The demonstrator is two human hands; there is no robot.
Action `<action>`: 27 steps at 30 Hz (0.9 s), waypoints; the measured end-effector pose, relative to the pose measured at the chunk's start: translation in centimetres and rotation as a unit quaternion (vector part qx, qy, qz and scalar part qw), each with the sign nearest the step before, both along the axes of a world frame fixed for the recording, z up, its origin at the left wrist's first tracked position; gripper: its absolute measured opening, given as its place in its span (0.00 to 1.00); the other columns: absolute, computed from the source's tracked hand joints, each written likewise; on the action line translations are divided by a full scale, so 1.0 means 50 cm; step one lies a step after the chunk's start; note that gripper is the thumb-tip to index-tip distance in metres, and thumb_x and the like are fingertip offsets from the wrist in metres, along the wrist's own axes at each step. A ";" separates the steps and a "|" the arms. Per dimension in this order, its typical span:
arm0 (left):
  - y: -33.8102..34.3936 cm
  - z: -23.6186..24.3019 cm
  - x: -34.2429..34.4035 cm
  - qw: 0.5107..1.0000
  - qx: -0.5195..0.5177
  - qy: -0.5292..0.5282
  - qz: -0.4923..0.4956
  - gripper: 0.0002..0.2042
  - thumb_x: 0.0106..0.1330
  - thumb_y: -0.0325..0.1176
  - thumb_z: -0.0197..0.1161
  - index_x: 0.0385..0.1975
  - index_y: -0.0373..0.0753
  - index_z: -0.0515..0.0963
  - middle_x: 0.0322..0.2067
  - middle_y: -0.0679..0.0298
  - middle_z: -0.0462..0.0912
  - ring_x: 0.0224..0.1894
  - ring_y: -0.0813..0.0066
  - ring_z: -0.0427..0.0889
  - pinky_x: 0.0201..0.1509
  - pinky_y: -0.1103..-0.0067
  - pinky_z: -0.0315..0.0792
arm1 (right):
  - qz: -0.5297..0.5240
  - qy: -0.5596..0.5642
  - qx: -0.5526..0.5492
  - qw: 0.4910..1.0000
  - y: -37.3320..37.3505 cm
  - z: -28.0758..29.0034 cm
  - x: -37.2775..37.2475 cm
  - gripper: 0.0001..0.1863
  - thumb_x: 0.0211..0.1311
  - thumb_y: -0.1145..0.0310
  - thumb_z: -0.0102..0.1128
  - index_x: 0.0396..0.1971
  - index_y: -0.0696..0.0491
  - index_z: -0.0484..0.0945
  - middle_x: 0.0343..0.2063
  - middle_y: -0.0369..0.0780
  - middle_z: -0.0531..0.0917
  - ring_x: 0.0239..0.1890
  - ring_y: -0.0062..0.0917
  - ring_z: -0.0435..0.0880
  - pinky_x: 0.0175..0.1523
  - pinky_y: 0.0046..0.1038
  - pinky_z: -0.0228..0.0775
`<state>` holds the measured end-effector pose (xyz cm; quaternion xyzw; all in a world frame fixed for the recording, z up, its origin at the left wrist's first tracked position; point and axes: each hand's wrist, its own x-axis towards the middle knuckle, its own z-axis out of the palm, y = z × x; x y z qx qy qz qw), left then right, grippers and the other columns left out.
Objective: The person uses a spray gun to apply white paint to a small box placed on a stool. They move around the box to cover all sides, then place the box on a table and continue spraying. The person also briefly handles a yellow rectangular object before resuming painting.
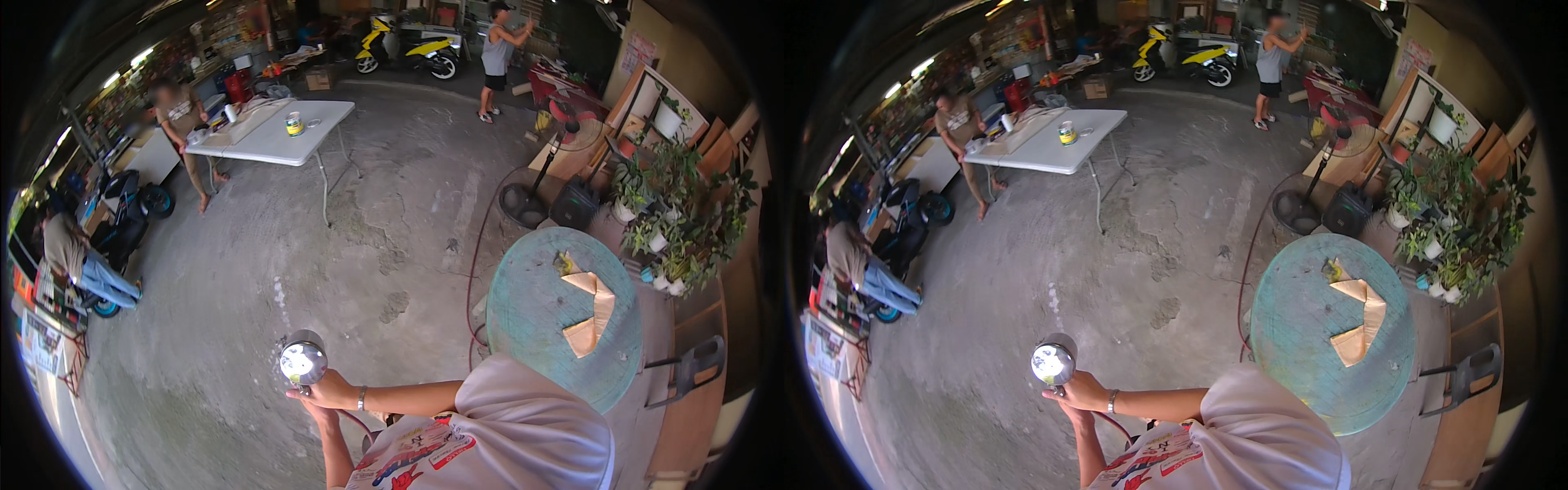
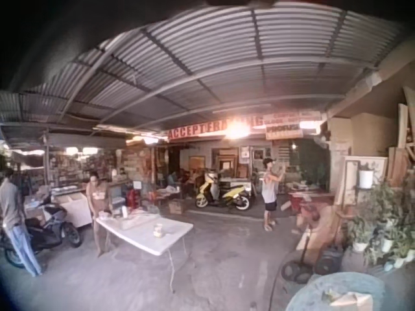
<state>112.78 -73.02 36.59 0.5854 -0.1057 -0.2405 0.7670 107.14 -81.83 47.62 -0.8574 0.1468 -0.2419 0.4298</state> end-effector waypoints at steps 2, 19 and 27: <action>-0.069 0.007 0.057 0.995 0.026 -0.097 0.002 0.25 0.83 0.50 0.40 0.68 0.36 0.64 0.54 0.61 0.75 0.54 0.71 0.74 0.59 0.69 0.69 | 0.028 0.028 0.021 0.999 -0.082 0.027 0.042 0.32 0.67 0.40 0.59 0.45 0.59 0.78 0.37 0.52 0.85 0.37 0.46 0.86 0.42 0.43 0.79; -0.823 0.050 0.496 0.990 0.045 -0.099 -0.094 0.19 0.79 0.50 0.49 0.52 0.39 0.67 0.23 0.72 0.65 0.22 0.87 0.62 0.21 0.88 0.57 | -0.046 0.386 0.088 0.917 -1.111 -0.326 -0.124 0.36 0.66 0.36 0.54 0.45 0.60 0.80 0.37 0.56 0.85 0.43 0.52 0.85 0.48 0.49 0.75; -1.390 0.017 0.627 0.916 0.170 -0.355 -0.080 0.14 0.78 0.42 0.54 0.45 0.35 0.67 0.22 0.70 0.66 0.22 0.82 0.62 0.22 0.79 0.59 | -0.303 0.279 0.143 0.900 -1.572 -0.246 -0.221 0.31 0.70 0.40 0.54 0.45 0.59 0.79 0.40 0.54 0.86 0.46 0.50 0.85 0.51 0.44 0.75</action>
